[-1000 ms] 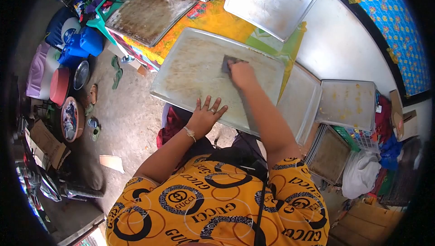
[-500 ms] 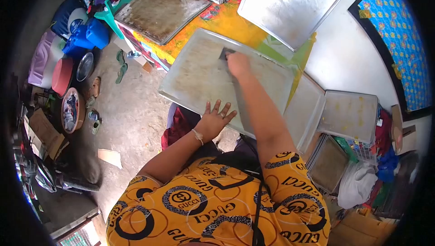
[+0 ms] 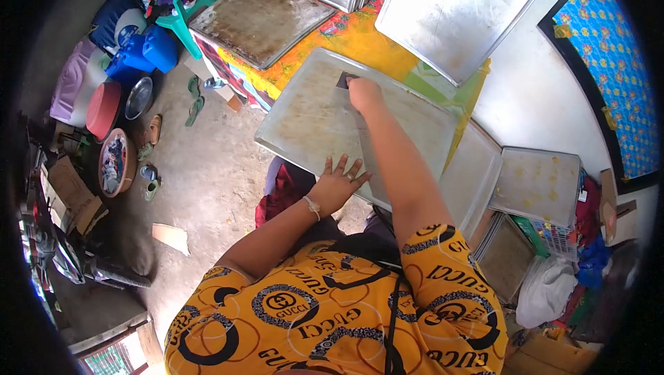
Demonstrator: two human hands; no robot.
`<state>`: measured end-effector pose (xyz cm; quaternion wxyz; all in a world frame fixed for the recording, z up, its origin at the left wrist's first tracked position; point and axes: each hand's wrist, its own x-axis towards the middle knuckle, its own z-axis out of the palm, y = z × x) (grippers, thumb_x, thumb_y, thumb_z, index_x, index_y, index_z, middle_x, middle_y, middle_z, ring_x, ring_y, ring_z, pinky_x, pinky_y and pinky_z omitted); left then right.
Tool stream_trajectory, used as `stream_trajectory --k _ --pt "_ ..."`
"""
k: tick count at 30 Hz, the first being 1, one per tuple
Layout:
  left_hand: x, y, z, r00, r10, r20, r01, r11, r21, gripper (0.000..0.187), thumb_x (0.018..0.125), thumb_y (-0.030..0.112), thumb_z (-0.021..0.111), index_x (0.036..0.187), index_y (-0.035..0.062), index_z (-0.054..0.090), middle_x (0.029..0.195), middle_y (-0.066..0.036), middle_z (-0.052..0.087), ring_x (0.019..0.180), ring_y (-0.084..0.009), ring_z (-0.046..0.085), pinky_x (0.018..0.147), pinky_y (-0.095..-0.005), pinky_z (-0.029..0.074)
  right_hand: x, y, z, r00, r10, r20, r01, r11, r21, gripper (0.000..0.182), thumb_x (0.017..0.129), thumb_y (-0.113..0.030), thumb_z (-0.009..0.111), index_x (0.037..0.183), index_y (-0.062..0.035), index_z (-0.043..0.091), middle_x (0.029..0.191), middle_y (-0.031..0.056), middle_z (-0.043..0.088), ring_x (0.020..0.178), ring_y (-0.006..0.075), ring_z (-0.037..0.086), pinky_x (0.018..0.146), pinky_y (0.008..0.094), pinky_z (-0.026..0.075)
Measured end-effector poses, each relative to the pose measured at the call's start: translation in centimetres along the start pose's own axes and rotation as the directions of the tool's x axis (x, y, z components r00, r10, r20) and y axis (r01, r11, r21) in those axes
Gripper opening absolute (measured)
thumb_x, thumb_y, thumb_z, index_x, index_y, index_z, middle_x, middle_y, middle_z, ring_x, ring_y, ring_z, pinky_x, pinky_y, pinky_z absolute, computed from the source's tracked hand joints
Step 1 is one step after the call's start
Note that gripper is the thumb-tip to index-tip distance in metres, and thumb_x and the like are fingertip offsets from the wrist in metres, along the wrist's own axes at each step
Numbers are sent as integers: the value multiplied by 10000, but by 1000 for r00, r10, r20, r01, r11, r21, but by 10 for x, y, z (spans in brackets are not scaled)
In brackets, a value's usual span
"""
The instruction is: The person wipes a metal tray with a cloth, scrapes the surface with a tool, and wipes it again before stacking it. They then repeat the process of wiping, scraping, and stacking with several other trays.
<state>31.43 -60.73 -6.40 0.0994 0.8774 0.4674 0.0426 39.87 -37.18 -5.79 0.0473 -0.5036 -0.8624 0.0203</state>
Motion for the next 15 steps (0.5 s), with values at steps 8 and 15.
stream_trajectory --k 8,15 --pt "0 2 -10 999 11 52 -13 999 44 527 886 145 434 1404 197 355 1477 -126 293 1338 -428 272 1020 -649 250 -67 -67 -10 970 -215 112 216 976 7 320 891 -175 468 1190 -128 574 1211 168 555 1038 349 574 822 422 496" --pt "1 1 1 1000 11 -9 -10 994 106 547 882 135 446 1413 208 338 1462 -126 330 1327 -414 307 1003 -632 289 -108 20 -21 996 11 93 -12 1000 13 388 849 -118 462 1228 -138 543 1219 176 553 983 357 603 780 447 505"
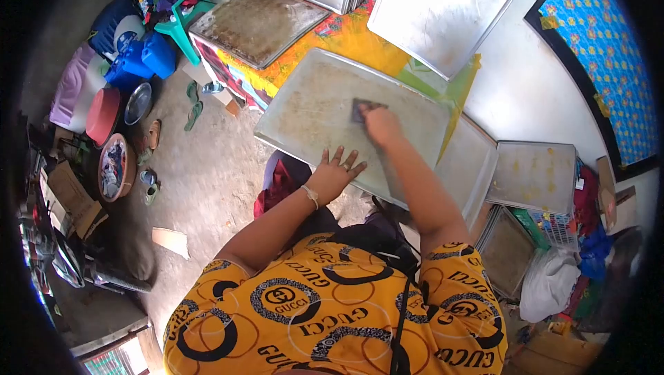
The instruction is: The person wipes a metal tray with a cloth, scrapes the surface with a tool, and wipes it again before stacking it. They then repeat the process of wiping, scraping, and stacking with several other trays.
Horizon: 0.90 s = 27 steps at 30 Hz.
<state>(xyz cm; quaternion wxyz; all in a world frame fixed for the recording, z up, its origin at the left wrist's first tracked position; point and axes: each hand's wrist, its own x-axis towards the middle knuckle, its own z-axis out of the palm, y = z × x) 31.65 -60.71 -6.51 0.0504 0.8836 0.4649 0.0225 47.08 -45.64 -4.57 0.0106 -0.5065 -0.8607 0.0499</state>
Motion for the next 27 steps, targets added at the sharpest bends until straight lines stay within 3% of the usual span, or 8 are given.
stream_trajectory --k 4,10,14,17,20,22,26,27 --pt "-1 1 3 1000 -6 -3 6 1000 30 557 877 115 449 1414 211 337 1472 -126 314 1321 -416 319 1008 -632 280 -18 20 -14 993 72 96 -74 997 20 289 911 -195 434 1146 -87 562 1105 189 596 930 367 611 722 465 501" --pt "0 3 -9 997 -16 81 15 1000 23 585 859 95 462 1416 217 332 1474 -129 308 1324 -426 309 1014 -634 268 -100 -30 -3 997 -79 0 79 997 -13 407 808 -157 535 1208 -85 547 1140 188 582 963 348 599 770 434 509" --pt "0 2 4 1000 -12 -8 12 1000 16 595 851 93 472 1416 220 334 1474 -127 309 1323 -426 309 1018 -634 260 -100 13 5 989 23 -144 -33 997 -70 352 841 -164 488 1175 -94 575 1088 185 610 930 341 616 752 434 514" --pt "-1 2 2 1000 -7 -9 6 1000 -17 599 848 94 477 1416 221 335 1472 -125 312 1327 -416 309 1026 -637 243 -75 41 -11 970 242 -34 -245 963 -112 288 869 -180 461 1094 -88 616 922 186 652 812 348 638 696 454 513" --pt "-6 -13 0 999 -14 -51 11 998 -66 614 842 93 484 1420 224 325 1474 -120 311 1334 -403 305 1039 -643 209 -48 38 -8 965 227 -129 -241 965 -104 272 907 -203 427 1034 -78 632 795 179 655 736 358 640 659 474 505" --pt "-15 -29 -3 991 -101 -88 99 995 -28 589 855 115 473 1417 219 332 1475 -114 311 1342 -393 293 1047 -650 172 -37 12 -4 993 115 29 -113 991 -71 386 825 -91 460 1193 -118 574 907 187 654 793 365 638 672 468 510" --pt "-47 -76 -15 922 -383 -60 388 915 114 591 864 145 477 1429 192 308 1490 -132 267 1365 -388 244 1047 -668 135 -38 -84 8 969 -200 -143 206 978 29 301 922 -221 440 1139 -96 608 1038 179 643 880 333 643 776 438 523" --pt "-54 -89 -14 894 -446 -28 446 885 135 624 853 137 493 1440 185 286 1498 -144 245 1371 -390 229 1044 -673 139 -30 -99 12 965 -256 -50 255 967 -22 364 964 -295 383 1205 -96 570 1188 197 579 1074 343 583 880 435 495"
